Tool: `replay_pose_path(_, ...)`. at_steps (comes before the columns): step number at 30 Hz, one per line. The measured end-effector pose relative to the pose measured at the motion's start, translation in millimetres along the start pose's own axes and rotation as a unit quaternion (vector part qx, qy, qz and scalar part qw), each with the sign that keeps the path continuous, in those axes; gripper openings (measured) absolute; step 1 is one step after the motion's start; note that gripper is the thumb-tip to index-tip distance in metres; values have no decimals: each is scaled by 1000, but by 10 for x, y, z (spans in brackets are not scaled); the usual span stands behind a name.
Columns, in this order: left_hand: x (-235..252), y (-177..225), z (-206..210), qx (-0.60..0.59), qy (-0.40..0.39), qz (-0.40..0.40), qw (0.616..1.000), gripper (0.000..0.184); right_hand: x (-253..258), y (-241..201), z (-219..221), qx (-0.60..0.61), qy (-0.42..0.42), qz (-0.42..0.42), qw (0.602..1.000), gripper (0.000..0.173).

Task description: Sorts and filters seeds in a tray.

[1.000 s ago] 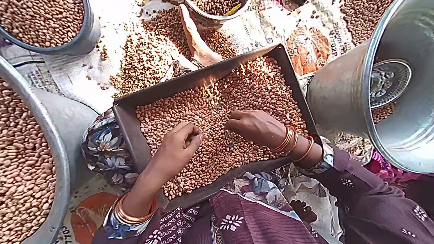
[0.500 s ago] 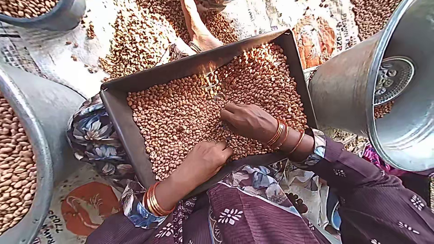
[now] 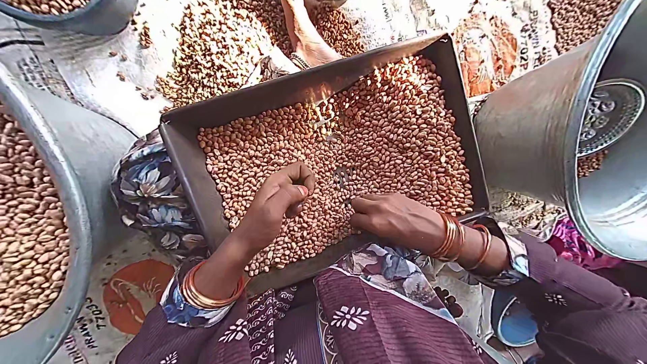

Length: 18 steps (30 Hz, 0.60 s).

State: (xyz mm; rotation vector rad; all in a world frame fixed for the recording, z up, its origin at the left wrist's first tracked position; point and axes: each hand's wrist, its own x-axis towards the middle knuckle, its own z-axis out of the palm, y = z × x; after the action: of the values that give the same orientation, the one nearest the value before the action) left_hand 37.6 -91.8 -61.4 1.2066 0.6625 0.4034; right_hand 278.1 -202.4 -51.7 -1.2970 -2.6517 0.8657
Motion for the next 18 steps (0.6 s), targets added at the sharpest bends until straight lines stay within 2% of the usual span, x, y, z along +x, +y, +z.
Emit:
replay_pose_path(2, -20, 0, -58, -49, -27, -19, 998, 21, -5, -8, 17, -24, 10, -6, 1000, 14)
replay_pose_path(3, -30, 3, -59, -18, -34, -26, 999, 21, -5, -11, 16, -28, 10, -6, 1000, 14)
replay_pose_path(5, -48, 41, -7, 141, -42, -22, 989, 16, -13, -14, 14, -32, 12, -1, 999, 13)
replay_pose_path(7, -79, 21, 94, 317, -68, 26, 946, 14, -24, -18, 14, -40, 19, 5, 999, 12)
replay_pose_path(9, -101, -106, 198, 411, -88, 97, 902, 19, -19, -22, 12, -50, 22, 11, 998, 13)
replay_pose_path(12, -113, -272, 325, 495, -102, 150, 850, 21, 10, -35, 13, -63, 16, 24, 998, 14)
replay_pose_path(18, -133, -333, 518, 617, -79, 170, 764, 10, 18, 5, 19, -47, -2, 64, 997, 17)
